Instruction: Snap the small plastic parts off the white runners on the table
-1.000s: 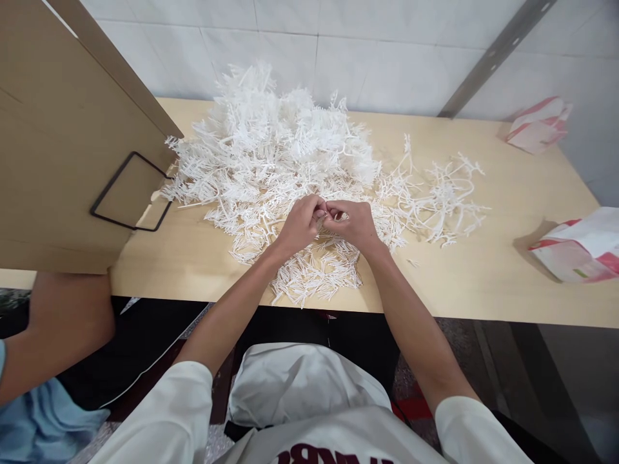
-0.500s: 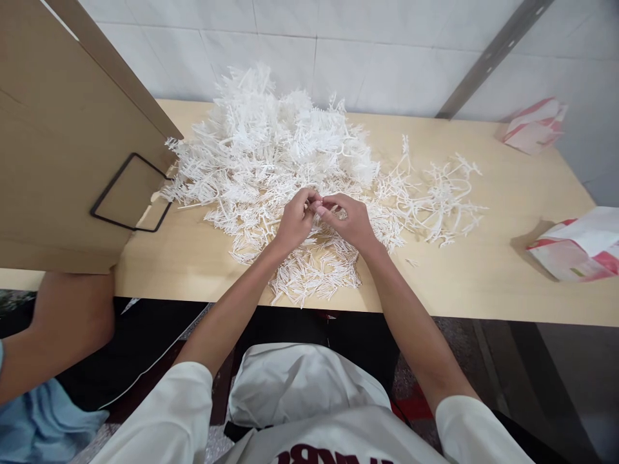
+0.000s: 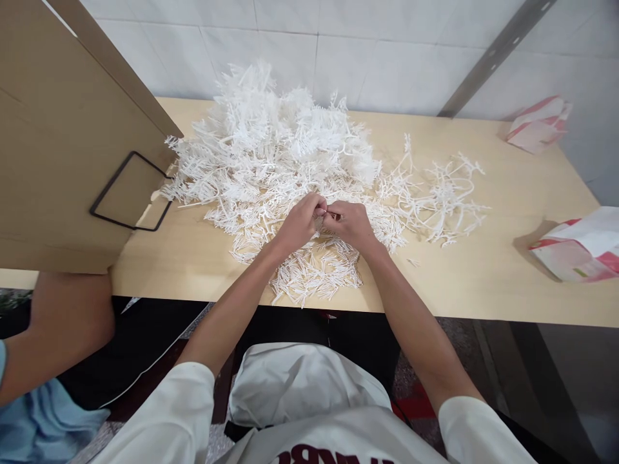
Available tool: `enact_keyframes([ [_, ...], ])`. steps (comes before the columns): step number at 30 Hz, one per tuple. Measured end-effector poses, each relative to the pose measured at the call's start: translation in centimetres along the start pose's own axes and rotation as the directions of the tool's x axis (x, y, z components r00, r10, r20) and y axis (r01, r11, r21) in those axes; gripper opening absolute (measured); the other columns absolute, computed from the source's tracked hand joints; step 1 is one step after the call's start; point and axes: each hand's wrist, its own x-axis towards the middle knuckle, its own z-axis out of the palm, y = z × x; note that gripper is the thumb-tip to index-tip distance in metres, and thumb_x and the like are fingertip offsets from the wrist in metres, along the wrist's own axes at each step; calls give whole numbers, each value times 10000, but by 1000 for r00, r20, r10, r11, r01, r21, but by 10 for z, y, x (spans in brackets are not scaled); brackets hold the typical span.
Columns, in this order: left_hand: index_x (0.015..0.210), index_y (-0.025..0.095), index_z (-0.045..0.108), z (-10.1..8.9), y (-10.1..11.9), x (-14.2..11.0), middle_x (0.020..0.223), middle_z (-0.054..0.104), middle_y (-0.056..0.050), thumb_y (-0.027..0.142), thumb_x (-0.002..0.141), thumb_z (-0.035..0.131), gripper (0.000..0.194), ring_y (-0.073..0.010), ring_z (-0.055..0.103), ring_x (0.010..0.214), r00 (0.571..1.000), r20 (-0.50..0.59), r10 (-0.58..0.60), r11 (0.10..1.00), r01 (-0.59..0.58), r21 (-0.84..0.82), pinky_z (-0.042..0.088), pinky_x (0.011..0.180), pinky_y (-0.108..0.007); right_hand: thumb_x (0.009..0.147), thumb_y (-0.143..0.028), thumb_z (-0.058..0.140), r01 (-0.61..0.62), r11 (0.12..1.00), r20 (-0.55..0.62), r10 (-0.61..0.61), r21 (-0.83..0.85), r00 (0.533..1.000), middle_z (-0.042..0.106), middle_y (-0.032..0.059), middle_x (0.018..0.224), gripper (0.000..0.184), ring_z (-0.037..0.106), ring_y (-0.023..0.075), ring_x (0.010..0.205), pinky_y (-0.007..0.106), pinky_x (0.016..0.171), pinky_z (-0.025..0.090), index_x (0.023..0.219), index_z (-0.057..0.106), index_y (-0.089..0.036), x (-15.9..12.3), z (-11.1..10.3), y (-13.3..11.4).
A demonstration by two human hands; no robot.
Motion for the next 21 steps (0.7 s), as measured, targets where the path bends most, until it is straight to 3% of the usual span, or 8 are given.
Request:
enact_keyframes([
  [4, 817, 203, 500, -4, -2, 3, 743, 526, 1, 249, 929, 479, 123, -112, 470, 690, 999, -1, -39, 979, 38, -202, 408, 647, -257, 786, -177, 500, 30, 997, -24, -28, 66, 999, 562, -21, 591, 201, 482, 104, 575, 255, 600, 365, 603, 581, -198, 0, -6, -3],
  [9, 889, 209, 548, -2, -3, 5, 789, 575, -3, 471, 889, 582, 264, -98, 503, 682, 988, -81, -131, 934, 96, -344, 424, 616, -239, 928, -342, 472, -49, 993, -59, 56, 105, 997, 636, 1, 667, 319, 537, 113, 618, 264, 630, 394, 696, 632, -192, 3, -4, -3],
  [12, 913, 216, 552, 2, -2, 5, 826, 595, -7, 488, 894, 569, 273, -96, 528, 707, 983, -116, -145, 946, 103, -306, 445, 649, -241, 954, -449, 453, -59, 990, -74, 69, 129, 995, 641, 17, 706, 401, 564, 125, 677, 272, 639, 414, 723, 659, -195, 4, -1, 0],
  [16, 948, 226, 532, 4, -2, 3, 865, 610, -10, 475, 930, 515, 250, -95, 536, 721, 962, -235, -138, 976, 91, -199, 451, 666, -247, 893, -500, 566, -65, 963, -144, 106, 263, 984, 694, 44, 925, 314, 628, 144, 830, 284, 714, 497, 954, 718, -233, 5, 1, -1],
  [19, 940, 224, 530, 3, -1, 3, 856, 619, -6, 453, 945, 500, 230, -98, 544, 733, 955, -285, -82, 993, 55, -101, 447, 680, -257, 885, -493, 583, -38, 962, -171, 87, 272, 981, 694, 48, 925, 303, 635, 151, 869, 305, 770, 512, 895, 725, -225, 5, 1, -5],
  [21, 934, 224, 531, 2, 1, 2, 855, 626, -8, 443, 951, 490, 224, -105, 558, 757, 956, -289, -44, 998, 32, -48, 451, 699, -267, 880, -478, 596, -54, 953, -130, 97, 298, 987, 701, 37, 872, 290, 636, 140, 812, 294, 740, 513, 873, 721, -217, 4, 0, -7],
])
